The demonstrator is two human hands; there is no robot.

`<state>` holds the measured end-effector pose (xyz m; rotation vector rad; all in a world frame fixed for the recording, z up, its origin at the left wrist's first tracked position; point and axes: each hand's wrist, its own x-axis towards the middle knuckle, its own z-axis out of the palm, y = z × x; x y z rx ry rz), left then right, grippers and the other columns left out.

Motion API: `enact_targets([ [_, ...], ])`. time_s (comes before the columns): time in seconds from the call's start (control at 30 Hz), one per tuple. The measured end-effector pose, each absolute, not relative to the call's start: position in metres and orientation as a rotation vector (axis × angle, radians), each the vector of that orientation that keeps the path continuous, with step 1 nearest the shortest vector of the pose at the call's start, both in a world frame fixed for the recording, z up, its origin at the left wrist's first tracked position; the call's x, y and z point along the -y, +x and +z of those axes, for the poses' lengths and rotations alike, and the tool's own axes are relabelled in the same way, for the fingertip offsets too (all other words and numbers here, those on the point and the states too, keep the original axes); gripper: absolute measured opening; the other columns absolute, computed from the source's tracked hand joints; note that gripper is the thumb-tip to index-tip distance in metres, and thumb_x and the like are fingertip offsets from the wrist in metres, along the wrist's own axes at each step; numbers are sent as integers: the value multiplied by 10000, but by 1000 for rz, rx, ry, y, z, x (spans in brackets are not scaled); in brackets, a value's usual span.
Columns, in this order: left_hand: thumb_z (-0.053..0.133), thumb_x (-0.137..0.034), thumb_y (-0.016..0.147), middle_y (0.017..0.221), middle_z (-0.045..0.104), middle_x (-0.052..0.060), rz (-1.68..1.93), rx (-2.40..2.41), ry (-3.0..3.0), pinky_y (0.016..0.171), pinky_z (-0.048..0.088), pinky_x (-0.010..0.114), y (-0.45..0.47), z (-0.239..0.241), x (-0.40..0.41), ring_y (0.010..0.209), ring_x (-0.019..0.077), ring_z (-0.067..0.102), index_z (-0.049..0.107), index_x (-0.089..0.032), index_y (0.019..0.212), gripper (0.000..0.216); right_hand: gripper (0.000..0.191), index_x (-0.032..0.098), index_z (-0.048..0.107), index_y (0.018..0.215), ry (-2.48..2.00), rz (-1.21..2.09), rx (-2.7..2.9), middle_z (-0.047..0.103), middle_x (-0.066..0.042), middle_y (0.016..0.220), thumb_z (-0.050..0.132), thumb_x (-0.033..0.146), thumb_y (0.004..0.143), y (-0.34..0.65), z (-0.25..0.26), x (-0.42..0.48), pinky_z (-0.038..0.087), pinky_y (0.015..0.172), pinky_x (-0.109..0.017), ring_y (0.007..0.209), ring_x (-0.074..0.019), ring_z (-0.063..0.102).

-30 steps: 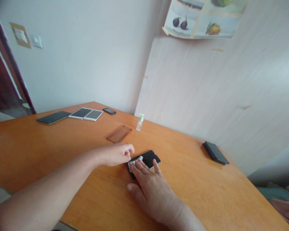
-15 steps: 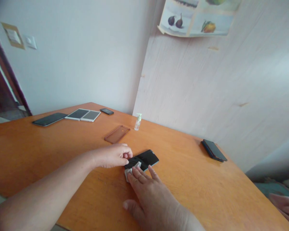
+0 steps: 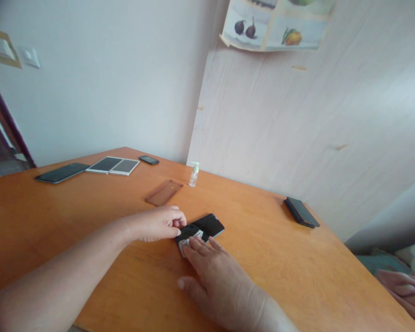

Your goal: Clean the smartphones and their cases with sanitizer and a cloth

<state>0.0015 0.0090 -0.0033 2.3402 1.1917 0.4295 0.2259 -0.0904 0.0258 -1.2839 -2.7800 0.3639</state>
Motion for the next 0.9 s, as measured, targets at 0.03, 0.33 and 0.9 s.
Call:
enact_targets([
  [0.03,577,-213,733,890,593,10,424,-1189,2343,664,417,230,1,-3,-9,759,141,555,670,-205,894,186,562,248,397,1475,-1241,381,2795,382,-41,1528,449,452,953,223,26,91,201,1192,-409,1403,-225,351],
  [0.33,572,-215,730,863,584,4,412,-1214,2343,646,410,228,3,1,-6,741,136,547,659,-200,865,161,584,106,418,1452,-1652,149,2537,420,-164,1490,403,424,963,255,1,46,227,1164,-501,1399,-291,349],
  [0.9,574,-217,727,860,602,4,395,-1193,2344,629,393,224,4,3,-6,742,135,544,653,-195,866,161,584,135,418,1452,-1598,160,2540,401,-156,1504,352,475,982,243,-2,42,146,1171,-543,1418,-284,314],
])
